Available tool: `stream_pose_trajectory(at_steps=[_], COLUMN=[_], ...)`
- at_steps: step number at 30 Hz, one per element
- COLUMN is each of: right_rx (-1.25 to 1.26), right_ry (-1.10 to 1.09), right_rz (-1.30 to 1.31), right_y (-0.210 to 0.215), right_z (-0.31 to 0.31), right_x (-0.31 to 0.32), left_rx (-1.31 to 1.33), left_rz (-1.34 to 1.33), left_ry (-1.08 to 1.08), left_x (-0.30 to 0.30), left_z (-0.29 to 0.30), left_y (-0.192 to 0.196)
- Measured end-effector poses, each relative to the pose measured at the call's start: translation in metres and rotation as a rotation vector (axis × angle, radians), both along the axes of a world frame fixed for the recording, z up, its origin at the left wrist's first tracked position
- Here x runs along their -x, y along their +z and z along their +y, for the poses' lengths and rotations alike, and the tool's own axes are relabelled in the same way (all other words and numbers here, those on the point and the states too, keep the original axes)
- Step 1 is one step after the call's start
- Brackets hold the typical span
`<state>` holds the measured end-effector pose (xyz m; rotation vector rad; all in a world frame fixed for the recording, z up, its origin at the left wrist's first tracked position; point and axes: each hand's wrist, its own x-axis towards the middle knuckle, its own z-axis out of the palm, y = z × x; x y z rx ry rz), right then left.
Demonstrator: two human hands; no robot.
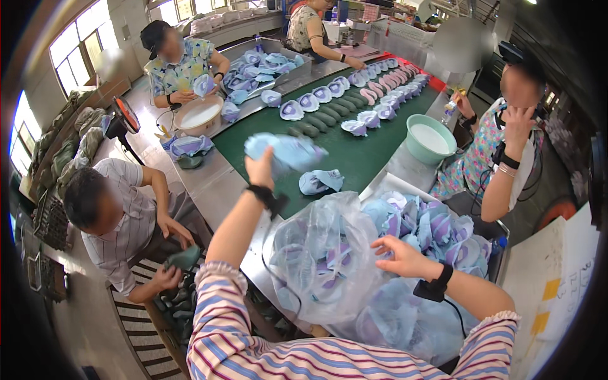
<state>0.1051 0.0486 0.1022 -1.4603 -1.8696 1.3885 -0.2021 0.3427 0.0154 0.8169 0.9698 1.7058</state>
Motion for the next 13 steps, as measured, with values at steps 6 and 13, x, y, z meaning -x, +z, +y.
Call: stream_pose_trajectory(at_steps=[6,13], right_rx=[-0.095,-0.487], right_ry=[0.256,0.269], right_rz=[-0.124,-0.313], right_y=[0.001,-0.035], right_z=[0.008,0.032], right_x=[0.019,0.047], left_rx=[-0.095,-0.236], left_rz=[0.4,0.91], left_ry=[0.157,-1.282], left_x=[0.026,-0.036], left_z=[0.052,-0.133], left_y=[0.039,0.018])
